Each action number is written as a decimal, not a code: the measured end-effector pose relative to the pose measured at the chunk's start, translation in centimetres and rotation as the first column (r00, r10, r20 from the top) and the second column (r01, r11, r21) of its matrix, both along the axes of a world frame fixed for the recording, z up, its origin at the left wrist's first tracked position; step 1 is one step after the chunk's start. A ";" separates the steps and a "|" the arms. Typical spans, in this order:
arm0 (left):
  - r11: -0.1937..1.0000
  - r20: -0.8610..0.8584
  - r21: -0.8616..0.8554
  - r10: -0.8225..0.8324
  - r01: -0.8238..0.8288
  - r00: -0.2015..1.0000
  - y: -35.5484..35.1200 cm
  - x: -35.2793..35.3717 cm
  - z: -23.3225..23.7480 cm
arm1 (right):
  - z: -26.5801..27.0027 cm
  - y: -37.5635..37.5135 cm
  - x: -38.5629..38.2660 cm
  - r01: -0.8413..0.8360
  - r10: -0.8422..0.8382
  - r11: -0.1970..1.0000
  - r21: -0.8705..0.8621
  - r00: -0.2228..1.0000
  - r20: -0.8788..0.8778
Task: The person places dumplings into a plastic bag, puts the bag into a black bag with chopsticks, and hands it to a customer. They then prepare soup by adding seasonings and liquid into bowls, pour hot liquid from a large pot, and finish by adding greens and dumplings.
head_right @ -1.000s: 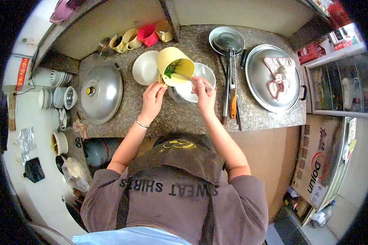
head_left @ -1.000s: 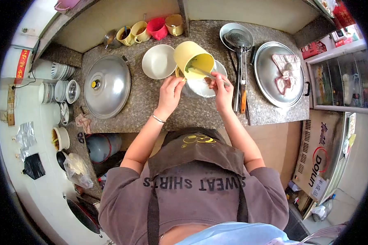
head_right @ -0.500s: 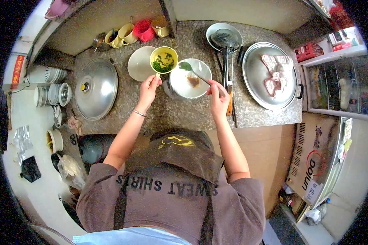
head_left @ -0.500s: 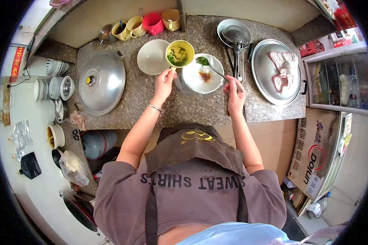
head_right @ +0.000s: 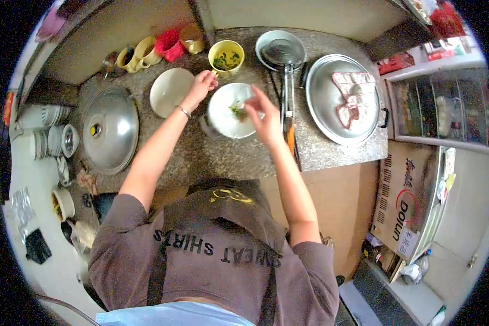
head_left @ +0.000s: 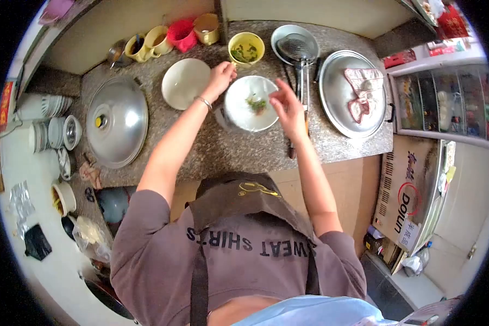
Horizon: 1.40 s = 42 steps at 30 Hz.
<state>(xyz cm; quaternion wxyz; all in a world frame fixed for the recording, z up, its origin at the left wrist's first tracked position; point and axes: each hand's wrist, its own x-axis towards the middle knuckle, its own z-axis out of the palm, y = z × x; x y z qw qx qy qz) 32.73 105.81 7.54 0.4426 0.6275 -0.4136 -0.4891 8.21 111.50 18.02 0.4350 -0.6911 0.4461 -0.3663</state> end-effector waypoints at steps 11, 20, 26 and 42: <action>0.985 -0.276 0.146 0.131 -0.094 0.952 -7.3 -1.6 -2.1 | -14.0 11.8 -9.6 0.380 -0.314 0.924 -0.045 0.686 -0.656; 0.922 0.103 -0.142 0.375 -0.359 0.921 14.5 11.5 3.8 | -12.4 9.7 -9.1 0.567 -0.458 0.823 0.023 0.688 -0.563; 0.686 0.748 -0.253 0.586 -0.682 0.312 26.8 28.2 1.3 | -13.9 12.3 -10.3 0.423 -0.415 0.905 0.040 0.900 -0.136; 0.899 0.733 -0.256 0.420 -0.354 0.536 33.0 47.3 12.0 | -2.4 34.5 16.5 0.025 -0.058 0.755 0.655 0.998 0.029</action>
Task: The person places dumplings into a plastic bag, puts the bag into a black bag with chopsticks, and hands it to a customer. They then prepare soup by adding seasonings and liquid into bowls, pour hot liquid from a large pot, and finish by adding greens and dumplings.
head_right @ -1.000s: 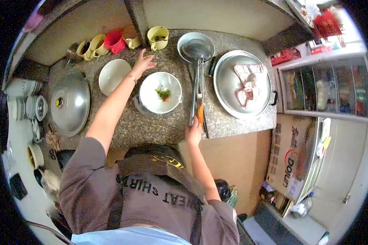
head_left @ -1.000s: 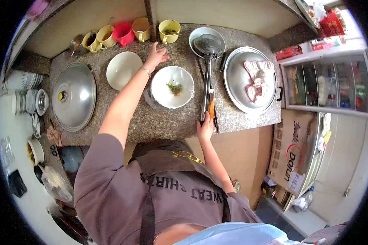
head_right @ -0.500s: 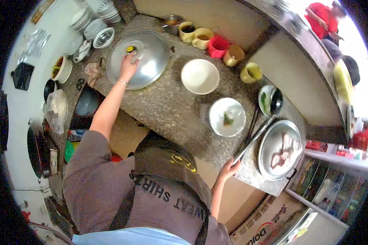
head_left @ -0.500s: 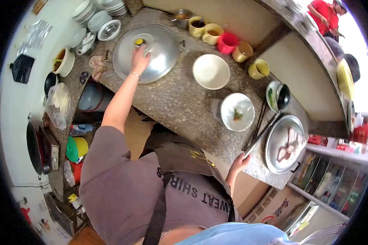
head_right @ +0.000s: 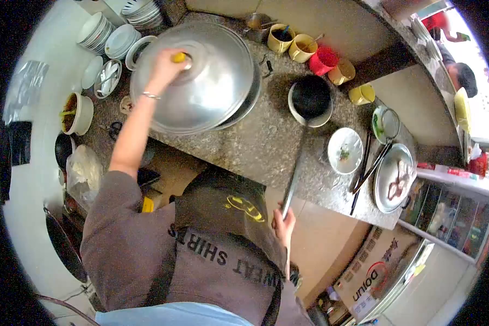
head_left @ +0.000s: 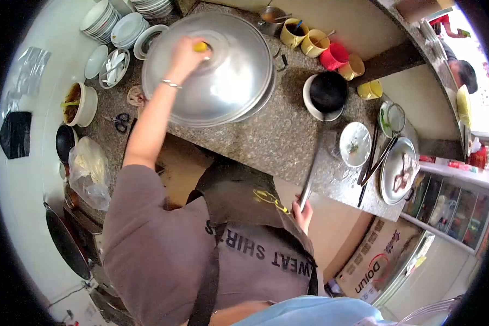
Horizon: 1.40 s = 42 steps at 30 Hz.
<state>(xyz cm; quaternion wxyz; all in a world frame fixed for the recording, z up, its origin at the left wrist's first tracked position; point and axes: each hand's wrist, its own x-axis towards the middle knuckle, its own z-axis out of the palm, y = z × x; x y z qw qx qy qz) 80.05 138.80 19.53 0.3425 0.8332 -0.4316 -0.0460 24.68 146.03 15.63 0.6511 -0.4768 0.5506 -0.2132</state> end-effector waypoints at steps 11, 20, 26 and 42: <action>0.951 -0.091 0.018 0.310 -0.310 0.946 26.9 4.5 9.1 | -8.0 -13.0 27.2 -0.408 0.407 0.911 0.065 0.913 0.031; 0.841 0.014 0.031 0.541 -0.541 0.841 38.4 1.3 8.1 | -11.7 -16.2 36.3 -0.237 0.235 0.895 0.379 0.971 0.054; 0.770 -0.068 0.092 0.637 -0.631 0.767 41.7 0.5 6.3 | -14.1 -16.6 39.3 -0.233 0.267 0.874 0.426 0.964 -0.019; 0.760 -0.024 0.074 0.648 -0.645 0.761 42.1 -1.1 6.8 | -13.5 -13.2 41.3 -0.192 0.074 0.741 0.644 0.976 0.206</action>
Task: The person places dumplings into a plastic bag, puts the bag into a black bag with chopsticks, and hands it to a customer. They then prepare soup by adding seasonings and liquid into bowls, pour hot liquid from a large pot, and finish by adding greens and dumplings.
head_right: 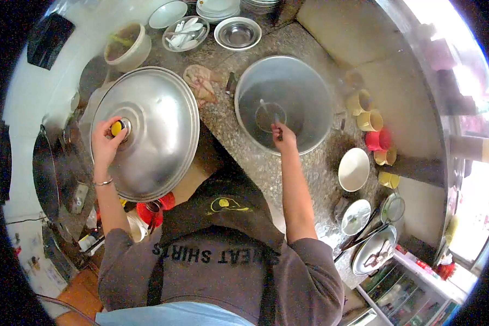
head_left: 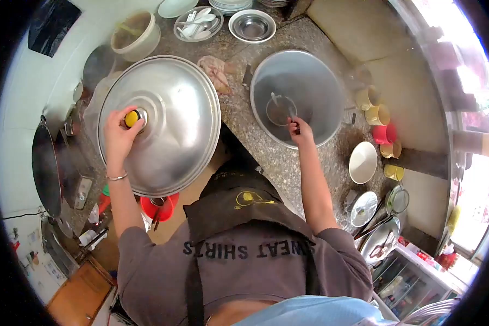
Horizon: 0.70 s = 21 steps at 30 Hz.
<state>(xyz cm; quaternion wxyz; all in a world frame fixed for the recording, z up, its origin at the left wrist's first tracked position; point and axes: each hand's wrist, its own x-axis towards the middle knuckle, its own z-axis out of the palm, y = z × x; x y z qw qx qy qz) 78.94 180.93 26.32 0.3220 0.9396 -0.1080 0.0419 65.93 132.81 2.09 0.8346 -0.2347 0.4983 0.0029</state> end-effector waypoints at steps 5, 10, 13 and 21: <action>0.998 0.001 -0.013 -0.054 0.054 0.999 -1.3 0.1 0.2 | 2.8 -1.0 -2.5 -0.167 0.157 0.966 -0.199 0.986 -0.063; 0.984 -0.059 -0.159 -0.086 0.075 0.995 -2.5 0.6 -0.5 | 1.4 -2.3 -2.8 -0.401 0.311 0.718 -0.569 0.916 -0.252; 0.982 -0.060 -0.159 -0.114 0.103 0.992 -2.7 0.9 -0.8 | 0.5 -2.1 -2.8 -0.337 0.203 0.692 -0.639 0.940 -0.276; 0.979 -0.047 -0.158 -0.134 0.125 0.990 -2.5 0.8 -1.3 | -2.9 -1.0 -2.2 -0.190 0.058 0.779 -0.598 0.971 -0.233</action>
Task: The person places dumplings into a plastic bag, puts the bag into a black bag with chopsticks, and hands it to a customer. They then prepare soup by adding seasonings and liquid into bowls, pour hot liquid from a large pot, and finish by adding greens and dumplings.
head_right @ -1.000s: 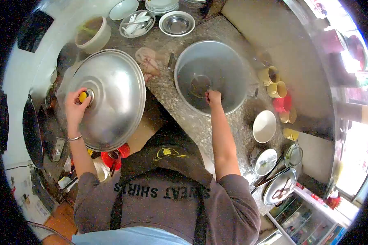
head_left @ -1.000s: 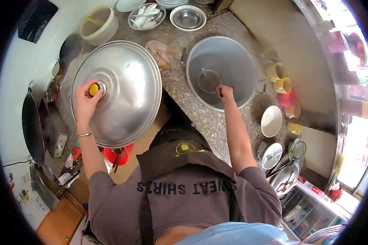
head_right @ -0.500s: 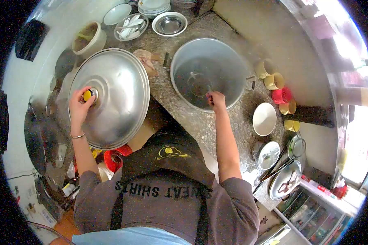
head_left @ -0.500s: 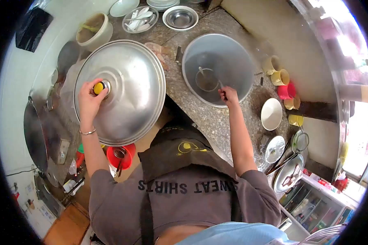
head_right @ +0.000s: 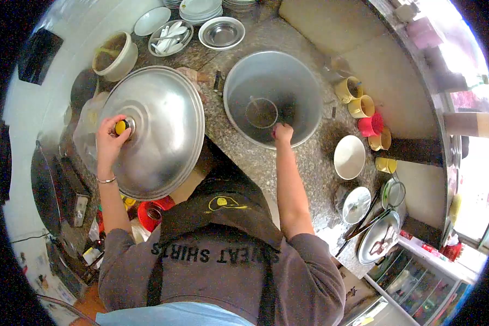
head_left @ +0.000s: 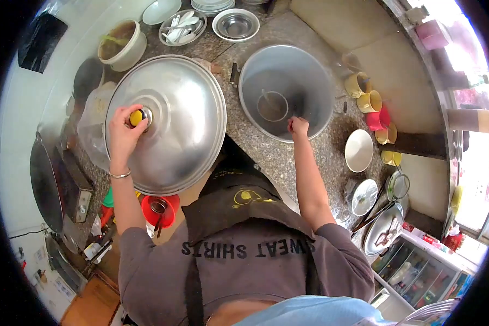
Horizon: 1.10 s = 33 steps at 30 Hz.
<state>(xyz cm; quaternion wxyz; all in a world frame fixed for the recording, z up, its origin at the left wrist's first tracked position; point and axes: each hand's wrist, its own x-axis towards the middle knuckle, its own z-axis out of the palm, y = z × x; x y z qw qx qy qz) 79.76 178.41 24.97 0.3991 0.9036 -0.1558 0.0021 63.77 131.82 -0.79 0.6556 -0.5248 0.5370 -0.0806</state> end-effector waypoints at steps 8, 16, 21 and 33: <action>1.000 -0.001 0.010 0.024 -0.024 1.000 1.1 -0.7 0.2 | 0.1 0.1 1.9 0.149 -0.291 0.868 0.474 0.926 0.242; 0.998 0.059 0.070 -0.008 0.004 0.998 1.2 -0.7 1.0 | 3.3 3.3 -4.9 0.003 -0.259 0.842 0.540 0.880 0.398; 0.998 0.025 0.009 -0.067 0.067 0.997 0.0 0.0 0.8 | 9.1 6.1 -11.2 0.044 -0.287 0.878 0.477 0.846 0.450; 0.977 0.003 0.031 -0.211 0.211 0.977 -5.6 -1.0 -0.1 | 19.6 10.0 -32.5 0.212 -0.363 0.929 0.305 0.689 0.627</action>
